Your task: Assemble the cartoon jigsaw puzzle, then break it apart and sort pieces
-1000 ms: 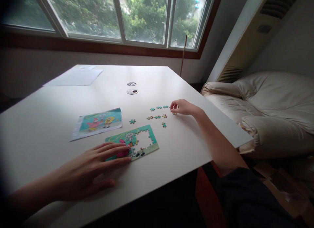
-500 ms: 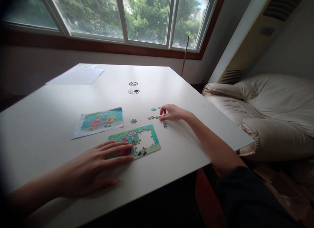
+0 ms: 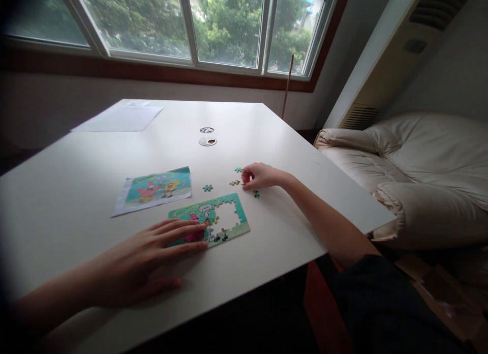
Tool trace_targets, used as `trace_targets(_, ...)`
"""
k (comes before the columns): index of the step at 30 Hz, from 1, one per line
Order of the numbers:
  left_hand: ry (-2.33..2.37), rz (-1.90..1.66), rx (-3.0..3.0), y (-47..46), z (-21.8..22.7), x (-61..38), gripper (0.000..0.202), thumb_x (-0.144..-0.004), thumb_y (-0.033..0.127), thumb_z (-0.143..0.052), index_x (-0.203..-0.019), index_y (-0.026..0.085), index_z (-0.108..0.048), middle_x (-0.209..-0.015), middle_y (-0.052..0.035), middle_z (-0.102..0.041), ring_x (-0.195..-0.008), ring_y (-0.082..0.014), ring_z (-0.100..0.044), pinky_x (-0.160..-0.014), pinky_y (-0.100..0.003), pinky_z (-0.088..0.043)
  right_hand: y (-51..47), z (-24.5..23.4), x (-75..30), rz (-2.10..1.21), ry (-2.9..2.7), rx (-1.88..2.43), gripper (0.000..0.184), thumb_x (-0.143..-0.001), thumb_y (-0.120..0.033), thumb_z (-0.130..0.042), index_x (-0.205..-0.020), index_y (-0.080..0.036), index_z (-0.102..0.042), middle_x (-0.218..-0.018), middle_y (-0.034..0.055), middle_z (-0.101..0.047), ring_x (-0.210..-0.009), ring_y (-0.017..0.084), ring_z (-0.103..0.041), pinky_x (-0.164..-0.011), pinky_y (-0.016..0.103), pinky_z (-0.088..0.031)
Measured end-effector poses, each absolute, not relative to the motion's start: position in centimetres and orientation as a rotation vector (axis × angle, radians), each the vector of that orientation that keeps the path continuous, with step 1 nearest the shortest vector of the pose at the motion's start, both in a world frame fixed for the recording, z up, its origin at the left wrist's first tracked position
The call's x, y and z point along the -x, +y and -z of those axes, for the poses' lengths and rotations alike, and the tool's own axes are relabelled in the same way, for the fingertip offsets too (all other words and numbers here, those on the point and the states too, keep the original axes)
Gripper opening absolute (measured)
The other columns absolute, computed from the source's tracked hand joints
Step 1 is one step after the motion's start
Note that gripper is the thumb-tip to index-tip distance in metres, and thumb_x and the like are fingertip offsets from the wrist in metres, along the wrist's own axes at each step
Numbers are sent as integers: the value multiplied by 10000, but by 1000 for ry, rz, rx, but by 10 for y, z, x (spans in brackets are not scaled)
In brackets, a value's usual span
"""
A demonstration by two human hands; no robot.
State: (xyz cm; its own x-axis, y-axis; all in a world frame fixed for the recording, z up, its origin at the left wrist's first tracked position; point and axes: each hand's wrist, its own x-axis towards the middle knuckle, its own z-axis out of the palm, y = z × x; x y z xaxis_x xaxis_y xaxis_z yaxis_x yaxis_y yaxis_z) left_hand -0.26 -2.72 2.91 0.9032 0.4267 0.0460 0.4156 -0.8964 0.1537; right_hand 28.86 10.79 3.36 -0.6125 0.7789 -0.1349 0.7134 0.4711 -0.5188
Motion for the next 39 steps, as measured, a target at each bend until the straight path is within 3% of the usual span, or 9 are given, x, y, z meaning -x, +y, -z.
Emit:
trace_targets(6,677,-143,-2925,-27,-35,1,454,-817,413,-492,-1252,298,-432,-1275,-83,-463,-1131,-291,-449,-910,-439,-404,86,-42,-279,-874,-2561,1001,234,-757,-288,-563,-939,-155,-625,-682,-2,-560,-613,81,-479,-567,209,-365)
trace_targets(11,688,-172,-2911,-27,-40,0,440,-814,413,-498,-1239,309,-446,-1255,-74,-485,-1103,-282,-473,-898,-420,-410,62,-43,-264,-1102,-2384,875,247,-736,-354,-602,-861,-143,-630,-752,30,-627,-667,95,-545,-591,218,-410)
trace_targets(17,711,-187,-2878,-26,-37,3,420,-817,418,-496,-1222,313,-464,-1249,-68,-492,-1083,-284,-486,-901,-422,-398,38,-37,-244,-1356,-2335,891,220,-714,-325,-627,-822,-134,-639,-736,35,-661,-684,110,-597,-615,216,-450)
trace_targets(24,733,-105,-2920,-26,-35,3,437,-820,427,-481,-1241,319,-437,-1270,-67,-461,-1090,-288,-460,-904,-439,-386,28,-31,-234,-1171,-2434,917,200,-716,-316,-628,-823,-153,-672,-670,10,-650,-602,86,-554,-547,185,-414)
trace_targets(39,700,-200,-2902,-25,-32,4,435,-810,425,-494,-1230,319,-452,-1247,-68,-476,-1067,-280,-475,-898,-423,-390,27,-20,-230,-710,-2540,836,123,-707,-281,-649,-802,-205,-667,-705,-2,-597,-699,110,-528,-702,227,-395)
